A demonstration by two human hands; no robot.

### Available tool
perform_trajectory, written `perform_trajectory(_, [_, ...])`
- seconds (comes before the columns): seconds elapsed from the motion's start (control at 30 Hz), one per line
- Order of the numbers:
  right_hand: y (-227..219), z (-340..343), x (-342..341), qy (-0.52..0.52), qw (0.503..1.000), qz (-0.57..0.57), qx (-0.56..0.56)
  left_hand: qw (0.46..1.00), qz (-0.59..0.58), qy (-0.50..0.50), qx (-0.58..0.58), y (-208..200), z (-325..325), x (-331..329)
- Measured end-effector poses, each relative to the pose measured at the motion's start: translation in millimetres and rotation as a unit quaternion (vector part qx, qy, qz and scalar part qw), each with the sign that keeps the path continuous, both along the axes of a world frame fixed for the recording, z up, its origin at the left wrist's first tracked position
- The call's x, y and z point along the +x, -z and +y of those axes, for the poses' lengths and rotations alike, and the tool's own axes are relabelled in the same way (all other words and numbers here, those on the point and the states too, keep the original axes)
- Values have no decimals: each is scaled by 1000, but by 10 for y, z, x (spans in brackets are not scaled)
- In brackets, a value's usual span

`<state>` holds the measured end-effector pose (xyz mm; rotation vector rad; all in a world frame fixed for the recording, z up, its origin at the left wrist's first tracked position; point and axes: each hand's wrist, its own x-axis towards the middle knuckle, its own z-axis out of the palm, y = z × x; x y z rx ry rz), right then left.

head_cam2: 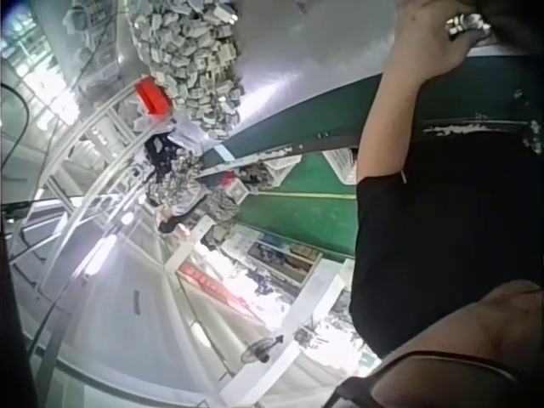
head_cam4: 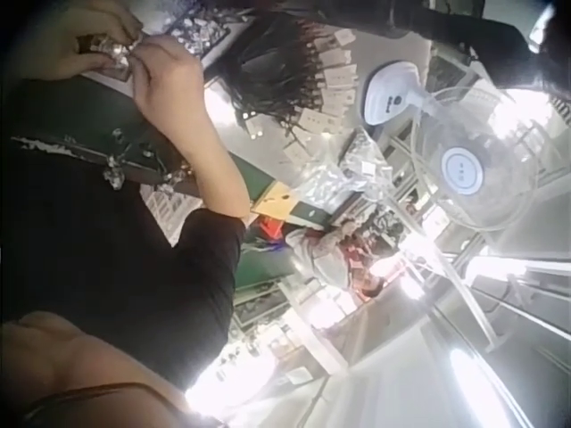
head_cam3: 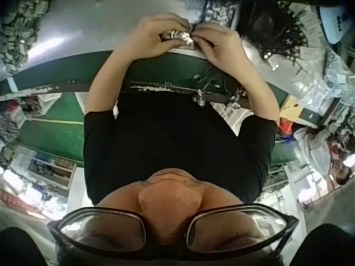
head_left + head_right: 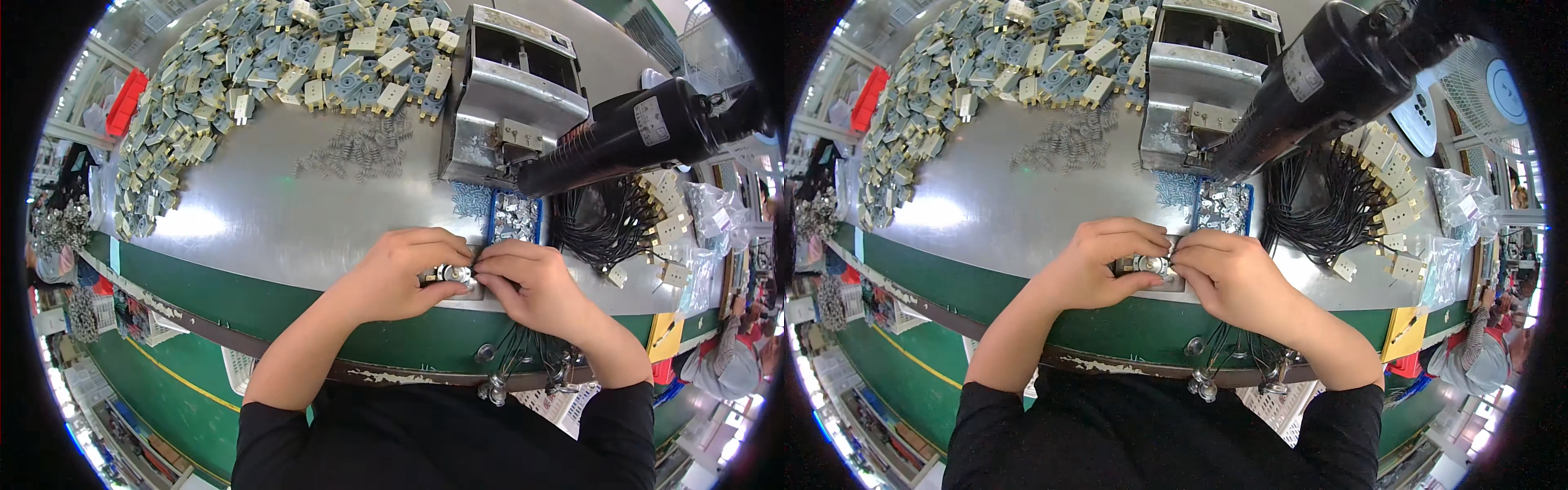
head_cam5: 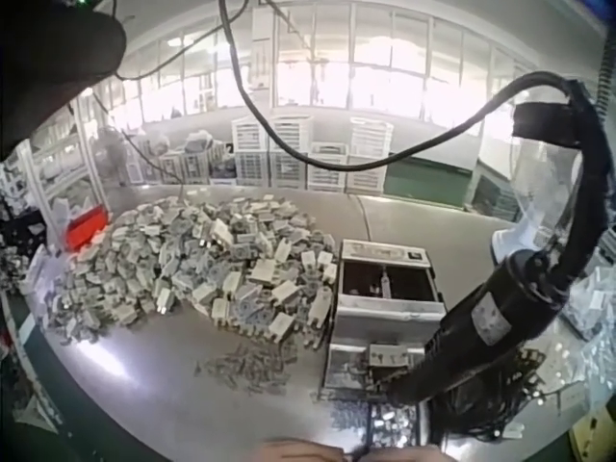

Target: Assembling electronic parts and wiring harnesses using a power tool at a manufacturing workstation.

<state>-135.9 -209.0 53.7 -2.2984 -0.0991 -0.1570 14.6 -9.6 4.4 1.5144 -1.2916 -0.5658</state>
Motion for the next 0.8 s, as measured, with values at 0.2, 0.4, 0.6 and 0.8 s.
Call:
perform_trajectory(0.2, [101, -253, 123, -87, 993, -57, -56, 1000, 1, -17, -19, 35, -10, -21])
perform_trajectory(0.4, [124, -300, 156, -137, 975, -118, -129, 1000, 1, -15, -16, 47, -16, -11])
perform_trajectory(0.6, [20, -298, 147, -119, 979, -119, -112, 1000, 1, -12, -13, 8, -7, -14])
perform_trajectory(0.8, [-93, -128, 170, -3, 999, -33, 18, 999, -15, -28, -22, 1, -15, -27])
